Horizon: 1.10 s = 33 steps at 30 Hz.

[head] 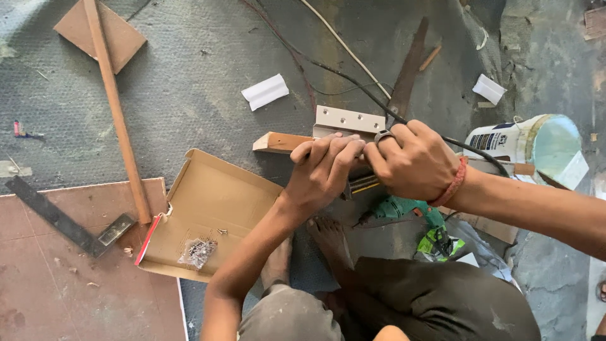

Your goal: The person uses a green power drill to drive screws into a metal bracket attached to a wooden frame. They repeatedly position the bracket, insert screws, and drill them in while sitting on the floor. The person also flips the frame to access different sides and checks the alignment of the bracket.

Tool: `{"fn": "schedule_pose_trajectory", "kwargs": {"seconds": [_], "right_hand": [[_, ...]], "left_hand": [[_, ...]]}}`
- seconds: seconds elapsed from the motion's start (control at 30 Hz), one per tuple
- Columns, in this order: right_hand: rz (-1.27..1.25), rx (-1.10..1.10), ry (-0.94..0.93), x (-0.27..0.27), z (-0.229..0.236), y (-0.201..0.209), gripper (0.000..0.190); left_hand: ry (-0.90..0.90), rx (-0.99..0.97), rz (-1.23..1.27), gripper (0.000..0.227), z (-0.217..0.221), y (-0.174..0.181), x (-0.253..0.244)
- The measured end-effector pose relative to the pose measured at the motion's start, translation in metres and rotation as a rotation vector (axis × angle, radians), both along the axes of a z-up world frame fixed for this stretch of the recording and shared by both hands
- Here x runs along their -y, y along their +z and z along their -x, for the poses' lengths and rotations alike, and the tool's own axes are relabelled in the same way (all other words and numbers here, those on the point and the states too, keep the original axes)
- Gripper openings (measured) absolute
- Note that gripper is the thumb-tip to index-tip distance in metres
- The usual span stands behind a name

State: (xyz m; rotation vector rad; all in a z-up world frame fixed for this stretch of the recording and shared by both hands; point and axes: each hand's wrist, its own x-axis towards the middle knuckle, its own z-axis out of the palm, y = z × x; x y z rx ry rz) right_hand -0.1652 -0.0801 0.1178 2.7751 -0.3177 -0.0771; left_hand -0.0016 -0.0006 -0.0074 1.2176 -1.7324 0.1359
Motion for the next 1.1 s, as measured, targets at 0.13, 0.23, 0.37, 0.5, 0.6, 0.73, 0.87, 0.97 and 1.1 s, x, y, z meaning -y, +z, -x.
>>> {"fn": "schedule_pose_trajectory", "kwargs": {"seconds": [0.13,0.23,0.37,0.5,0.6,0.73,0.87,0.97,1.1], "right_hand": [[-0.017,0.032,-0.048,-0.001,-0.002,-0.001,0.017],[-0.035,-0.001,-0.090,-0.001,0.000,-0.003,0.016],[-0.135,-0.015,-0.180,-0.002,0.002,0.012,0.011],[-0.430,0.254,-0.372,-0.012,0.012,0.031,0.025],[-0.590,0.475,-0.440,-0.022,0.022,0.013,0.036],[-0.612,0.683,-0.492,-0.033,0.026,-0.021,0.043],[-0.536,0.747,-0.485,-0.038,0.024,-0.031,0.037],[-0.527,0.794,-0.473,-0.040,0.022,-0.032,0.032],[-0.522,0.806,-0.462,-0.040,0.023,-0.035,0.031]], "left_hand": [[-0.012,-0.016,0.003,0.029,0.001,-0.003,0.001],[-0.005,-0.022,-0.001,0.026,0.000,0.001,0.001],[-0.021,-0.023,0.020,0.025,-0.001,-0.003,0.002],[0.009,0.060,0.013,0.028,-0.001,0.000,0.002],[0.042,0.090,-0.007,0.032,-0.001,0.009,0.002],[0.045,0.066,-0.060,0.031,-0.002,0.012,0.000],[0.018,0.039,-0.126,0.030,0.000,0.008,-0.004],[0.022,0.020,-0.135,0.031,-0.001,0.011,-0.007],[0.045,0.019,-0.153,0.030,-0.001,0.018,-0.009]]}}
